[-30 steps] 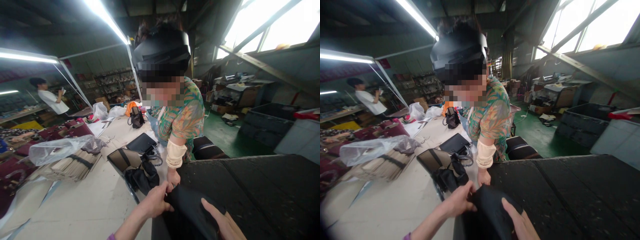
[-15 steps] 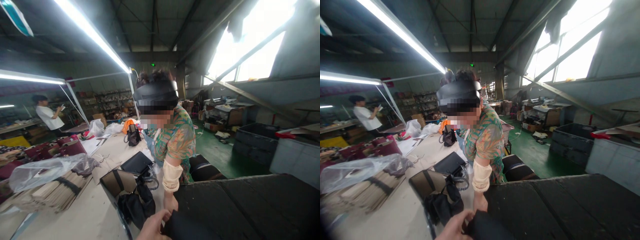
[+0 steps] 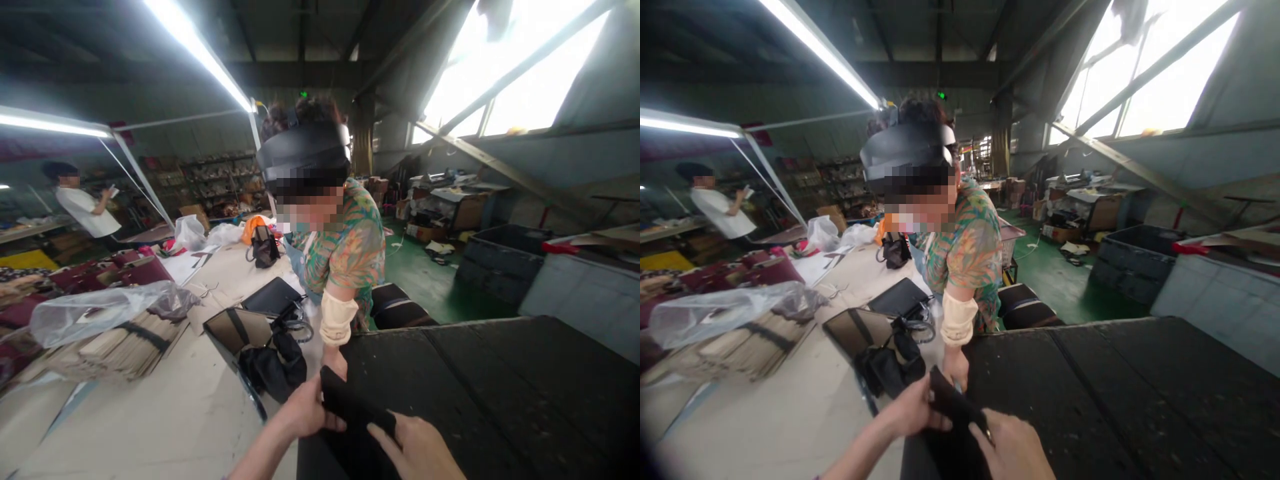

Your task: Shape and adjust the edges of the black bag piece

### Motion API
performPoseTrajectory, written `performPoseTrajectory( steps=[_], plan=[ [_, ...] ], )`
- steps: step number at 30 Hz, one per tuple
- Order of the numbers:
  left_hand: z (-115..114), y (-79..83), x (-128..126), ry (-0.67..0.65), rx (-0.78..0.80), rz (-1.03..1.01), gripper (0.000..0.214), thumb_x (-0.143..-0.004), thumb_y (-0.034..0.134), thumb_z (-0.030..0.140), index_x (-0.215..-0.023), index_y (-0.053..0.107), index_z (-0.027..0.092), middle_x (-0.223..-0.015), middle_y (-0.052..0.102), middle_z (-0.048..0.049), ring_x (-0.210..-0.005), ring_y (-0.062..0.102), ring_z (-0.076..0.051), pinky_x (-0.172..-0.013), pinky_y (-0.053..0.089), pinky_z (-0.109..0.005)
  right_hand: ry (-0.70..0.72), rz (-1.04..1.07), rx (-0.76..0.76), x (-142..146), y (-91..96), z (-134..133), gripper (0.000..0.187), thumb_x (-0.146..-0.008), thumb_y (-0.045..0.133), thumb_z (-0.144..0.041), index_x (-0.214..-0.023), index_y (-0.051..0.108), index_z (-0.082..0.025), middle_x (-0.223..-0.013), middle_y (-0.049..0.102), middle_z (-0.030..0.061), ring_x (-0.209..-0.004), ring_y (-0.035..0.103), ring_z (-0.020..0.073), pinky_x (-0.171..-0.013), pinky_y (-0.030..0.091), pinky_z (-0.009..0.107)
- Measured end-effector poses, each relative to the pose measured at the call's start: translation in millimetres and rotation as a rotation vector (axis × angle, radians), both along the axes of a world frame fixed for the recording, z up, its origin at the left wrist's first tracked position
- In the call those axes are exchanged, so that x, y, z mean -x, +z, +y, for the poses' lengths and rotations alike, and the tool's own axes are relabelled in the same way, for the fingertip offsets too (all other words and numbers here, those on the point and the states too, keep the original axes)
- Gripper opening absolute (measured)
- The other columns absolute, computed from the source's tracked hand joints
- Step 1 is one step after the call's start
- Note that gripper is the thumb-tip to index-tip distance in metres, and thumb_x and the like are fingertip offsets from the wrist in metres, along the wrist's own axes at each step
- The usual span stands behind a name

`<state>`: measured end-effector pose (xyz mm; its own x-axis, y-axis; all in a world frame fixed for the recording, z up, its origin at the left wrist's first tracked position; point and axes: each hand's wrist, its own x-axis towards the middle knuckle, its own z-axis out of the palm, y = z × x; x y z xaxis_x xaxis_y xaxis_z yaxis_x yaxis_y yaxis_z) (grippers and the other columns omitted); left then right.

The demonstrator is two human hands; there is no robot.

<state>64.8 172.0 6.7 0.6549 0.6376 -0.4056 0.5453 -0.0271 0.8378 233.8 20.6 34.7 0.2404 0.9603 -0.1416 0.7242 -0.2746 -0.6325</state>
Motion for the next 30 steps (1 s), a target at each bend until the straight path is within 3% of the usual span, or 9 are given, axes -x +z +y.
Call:
performPoseTrajectory(
  steps=[3,7,9,13,24,27,30],
  plan=[
    [1,0.8,7,0.059,0.102,0.016,0.070,-0.041,0.083,0.013,-0.106,0.058,0.021,-0.095,0.066,0.0015,-0.081,0.057,-0.014,-0.070,0.046,-0.025,-0.137,0.140,0.044,-8,11.1,3,0.036,-0.090,0.046,-0.047,-0.074,0.069,-0.024,-0.080,0.077,0.0080,-0.075,0.072,0.0281,-0.070,0.047,0.035],
    [11,-11.2,18,0.079,0.111,0.071,0.042,-0.040,0.074,0.004,-0.079,0.063,0.016,-0.072,0.060,0.0050,-0.067,0.051,-0.011,-0.062,0.038,-0.025,-0.191,0.260,-0.019,-20,19.9,9,0.026,-0.084,0.055,-0.041,-0.095,0.068,-0.023,-0.094,0.078,0.0061,-0.093,0.070,0.0302,-0.081,0.047,0.037],
    [18,-19.6,23,0.076,0.135,0.046,0.036,-0.041,0.070,0.004,-0.074,0.063,0.015,-0.066,0.059,0.0059,-0.065,0.051,-0.011,-0.062,0.037,-0.026,-0.204,0.291,-0.040,-24,20.2,14,0.027,-0.081,0.057,-0.038,-0.099,0.068,-0.022,-0.099,0.077,0.0057,-0.098,0.069,0.0305,-0.084,0.047,0.037],
    [28,-29.8,29,0.076,0.181,-0.025,0.034,-0.042,0.070,0.009,-0.074,0.062,0.016,-0.065,0.061,0.0064,-0.063,0.053,-0.010,-0.061,0.037,-0.026,-0.196,0.365,-0.052,-27,15.4,22,0.022,-0.078,0.059,-0.035,-0.091,0.069,-0.020,-0.094,0.078,0.0035,-0.092,0.070,0.0288,-0.079,0.049,0.034],
    [29,-28.8,21,0.074,0.274,-0.079,0.030,-0.039,0.069,0.015,-0.067,0.061,0.015,-0.057,0.059,0.0053,-0.055,0.050,-0.011,-0.059,0.036,-0.027,-0.288,0.865,-0.015,-28,11.2,21,0.027,-0.074,0.066,-0.033,-0.091,0.071,-0.013,-0.077,0.078,0.0053,-0.075,0.072,0.0252,-0.072,0.055,0.034],
    [26,-25.4,14,0.114,0.251,-0.129,0.027,-0.045,0.068,0.017,-0.071,0.062,0.015,-0.064,0.061,0.0041,-0.062,0.051,-0.010,-0.065,0.037,-0.027,-0.320,0.905,-0.012,-33,11.7,17,0.031,-0.075,0.065,-0.033,-0.097,0.072,-0.012,-0.081,0.079,0.0071,-0.081,0.073,0.0265,-0.078,0.055,0.036],
    [20,-19.9,6,0.152,0.217,-0.160,0.032,-0.054,0.068,0.021,-0.085,0.065,0.017,-0.079,0.062,0.0031,-0.073,0.052,-0.010,-0.068,0.036,-0.025,-0.364,0.903,-0.037,-35,18.9,14,0.035,-0.074,0.067,-0.035,-0.100,0.072,-0.012,-0.084,0.079,0.0070,-0.084,0.074,0.0269,-0.081,0.055,0.037]
  ],
)
